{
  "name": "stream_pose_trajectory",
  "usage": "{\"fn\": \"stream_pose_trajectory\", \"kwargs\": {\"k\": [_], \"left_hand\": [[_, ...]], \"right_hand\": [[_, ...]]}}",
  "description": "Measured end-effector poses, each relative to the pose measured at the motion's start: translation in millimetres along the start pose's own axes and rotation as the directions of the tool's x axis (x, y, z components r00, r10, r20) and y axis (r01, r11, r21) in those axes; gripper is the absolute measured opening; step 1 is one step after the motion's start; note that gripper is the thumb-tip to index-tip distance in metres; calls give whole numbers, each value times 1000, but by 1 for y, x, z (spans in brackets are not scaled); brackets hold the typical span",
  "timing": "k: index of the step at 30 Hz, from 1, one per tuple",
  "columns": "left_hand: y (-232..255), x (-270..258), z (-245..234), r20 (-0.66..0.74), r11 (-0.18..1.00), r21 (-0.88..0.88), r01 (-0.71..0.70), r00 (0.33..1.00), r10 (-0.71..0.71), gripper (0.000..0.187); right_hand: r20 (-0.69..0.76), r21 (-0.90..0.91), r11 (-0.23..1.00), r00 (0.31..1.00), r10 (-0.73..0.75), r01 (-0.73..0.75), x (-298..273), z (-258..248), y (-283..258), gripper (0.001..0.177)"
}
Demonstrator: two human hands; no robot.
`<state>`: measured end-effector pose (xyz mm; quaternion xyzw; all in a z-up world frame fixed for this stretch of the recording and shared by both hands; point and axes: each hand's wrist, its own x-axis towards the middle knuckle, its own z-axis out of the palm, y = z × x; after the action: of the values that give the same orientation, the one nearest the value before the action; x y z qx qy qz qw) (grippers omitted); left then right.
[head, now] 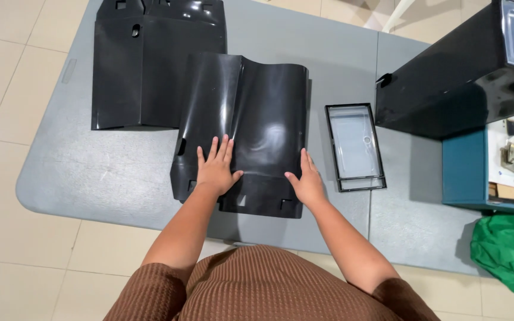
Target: Cleaning and disassembling plastic storage boxes on a table.
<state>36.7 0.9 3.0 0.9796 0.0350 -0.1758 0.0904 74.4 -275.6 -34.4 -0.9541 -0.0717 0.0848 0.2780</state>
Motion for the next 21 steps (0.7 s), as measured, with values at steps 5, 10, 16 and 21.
{"fn": "stream_pose_trajectory", "kwargs": {"k": [5, 10, 16, 21], "left_hand": [[3, 0, 13, -11, 998, -61, 35, 999, -36, 101], [12, -12, 13, -121, 983, -178, 48, 990, -70, 106], [17, -43, -27, -517, 900, -411, -147, 851, -97, 111], [-4, -57, -19, -385, 603, -792, -93, 843, -376, 118]], "right_hand": [[118, 338, 926, 984, 135, -167, -1, -13, 5, 101], [164, 702, 698, 986, 34, -140, 9, -7, 29, 99], [158, 822, 535, 981, 115, -195, -3, -55, 7, 92], [97, 867, 487, 994, 42, -106, -21, -92, 9, 73]]}}
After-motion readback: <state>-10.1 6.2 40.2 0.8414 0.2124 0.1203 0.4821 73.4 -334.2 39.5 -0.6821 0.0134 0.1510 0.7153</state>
